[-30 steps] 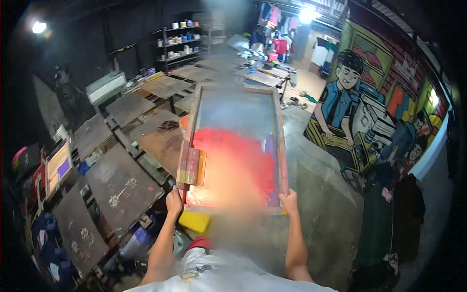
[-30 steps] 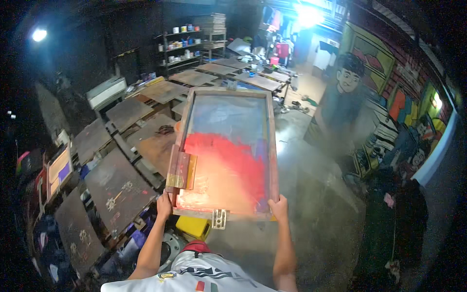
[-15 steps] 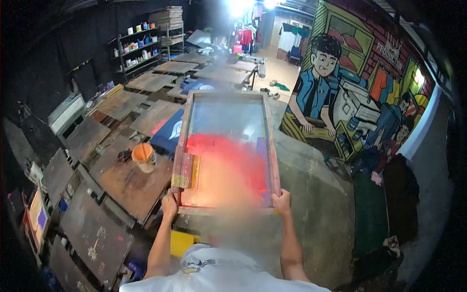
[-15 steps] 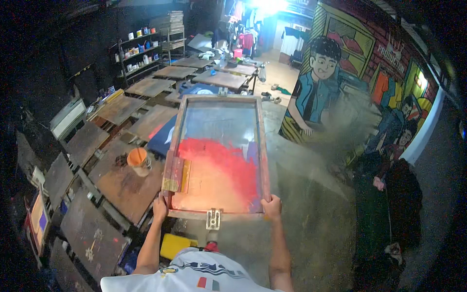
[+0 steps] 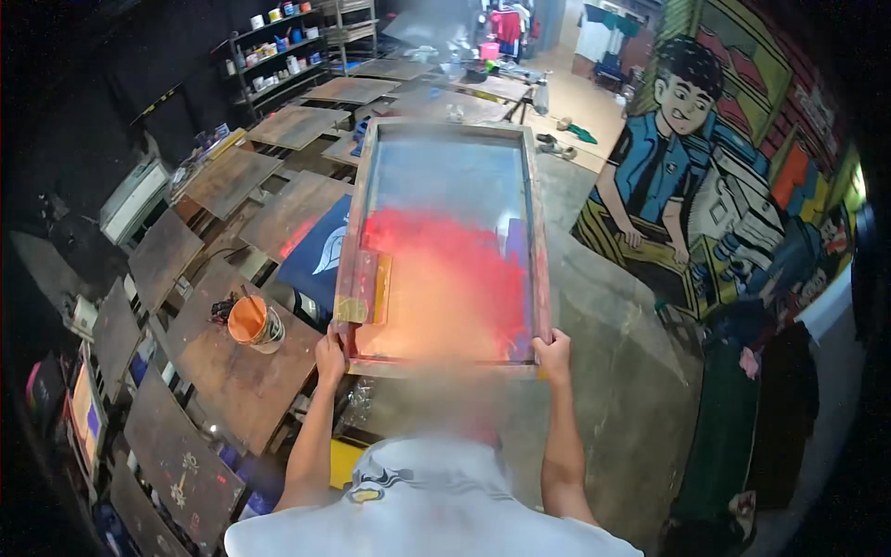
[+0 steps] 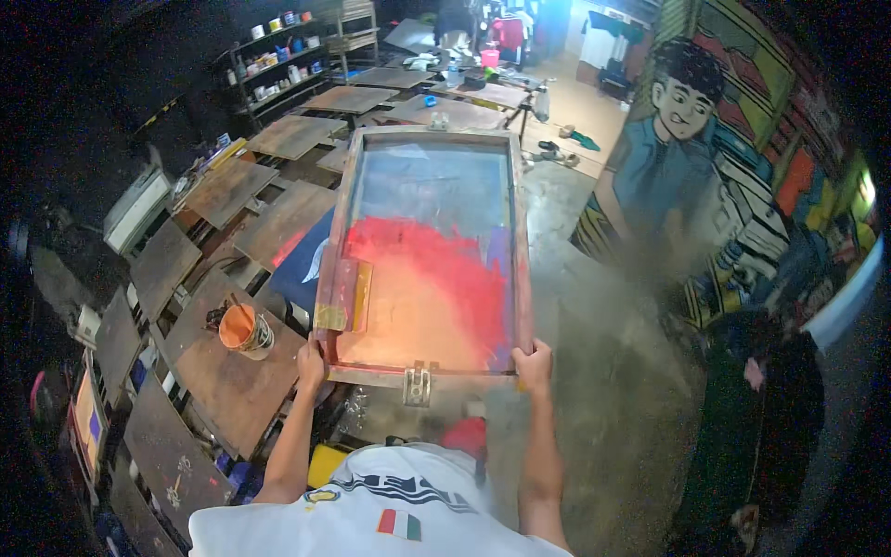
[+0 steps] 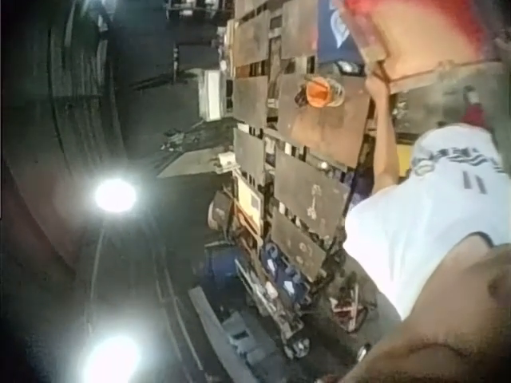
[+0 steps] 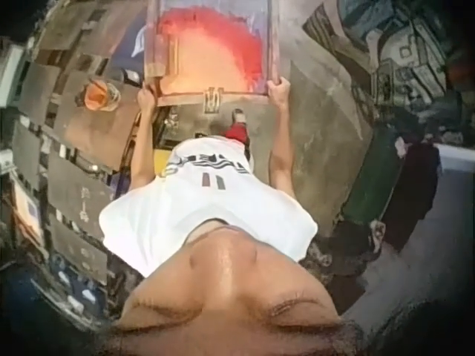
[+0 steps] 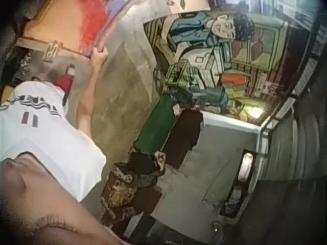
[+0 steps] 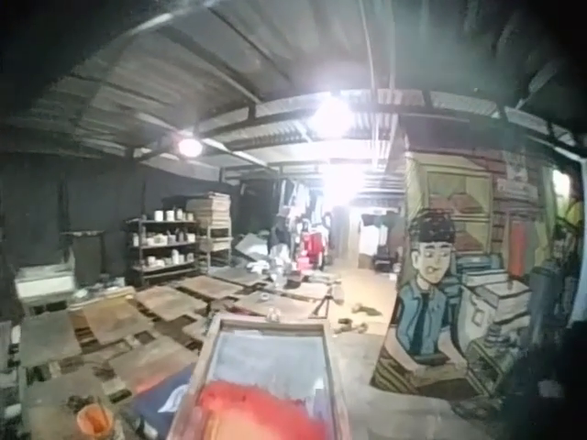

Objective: The recorder organizes printed blue tote bags on a work table and then adds orange ink to a silk screen frame using a wooden spatula.

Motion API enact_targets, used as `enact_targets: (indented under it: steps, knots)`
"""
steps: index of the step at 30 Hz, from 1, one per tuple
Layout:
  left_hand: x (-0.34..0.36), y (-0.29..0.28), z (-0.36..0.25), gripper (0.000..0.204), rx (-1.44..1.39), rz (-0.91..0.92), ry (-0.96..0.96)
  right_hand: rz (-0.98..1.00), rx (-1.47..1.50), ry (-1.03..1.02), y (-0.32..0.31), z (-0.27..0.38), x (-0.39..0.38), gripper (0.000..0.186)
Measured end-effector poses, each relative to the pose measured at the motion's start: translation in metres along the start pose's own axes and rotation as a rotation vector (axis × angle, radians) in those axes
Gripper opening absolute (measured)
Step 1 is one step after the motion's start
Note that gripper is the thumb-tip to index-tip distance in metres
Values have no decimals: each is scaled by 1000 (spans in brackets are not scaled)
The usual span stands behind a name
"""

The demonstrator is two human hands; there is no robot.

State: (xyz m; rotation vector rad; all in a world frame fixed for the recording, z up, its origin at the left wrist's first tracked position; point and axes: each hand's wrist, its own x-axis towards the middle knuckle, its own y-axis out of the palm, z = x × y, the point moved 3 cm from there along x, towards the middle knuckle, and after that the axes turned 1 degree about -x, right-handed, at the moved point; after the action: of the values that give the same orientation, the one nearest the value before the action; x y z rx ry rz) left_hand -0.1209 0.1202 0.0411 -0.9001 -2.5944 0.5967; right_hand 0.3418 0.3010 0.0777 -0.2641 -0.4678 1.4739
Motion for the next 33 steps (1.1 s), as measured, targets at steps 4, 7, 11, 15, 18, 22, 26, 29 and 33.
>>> enact_targets:
  steps: [4, 7, 11, 15, 18, 22, 26, 29, 33]
  knots:
    - [23, 29, -8, 59, 16, -124, -56, 91, 39, -77, 32, -2, 88, 27]
    - [28, 50, -21, 58, -26, -172, -113, 193, 69, -125, 54, -16, 160, 26]
    - [5, 76, -37, 54, -47, -360, -177, 365, 86, -175, 84, -20, 231, 27]
    - [-19, 92, -37, 60, -14, -461, -193, 500, 130, -192, 111, -14, 282, 31]
    - [-37, 93, -14, 62, 29, -524, -377, 631, 13, -271, 149, 0, 299, 40]
    - [-49, 98, 5, 62, 108, -680, -432, 723, -28, -254, 182, 34, 315, 42]
    - [-44, 90, 3, 61, 91, -679, -476, 787, -89, -271, 218, 49, 325, 46]
    - [-32, 84, 14, 60, 25, -729, -533, 821, -105, -303, 245, 70, 333, 47]
    - [1, 80, 14, 60, -37, -684, -586, 868, -97, -308, 283, 89, 351, 46]
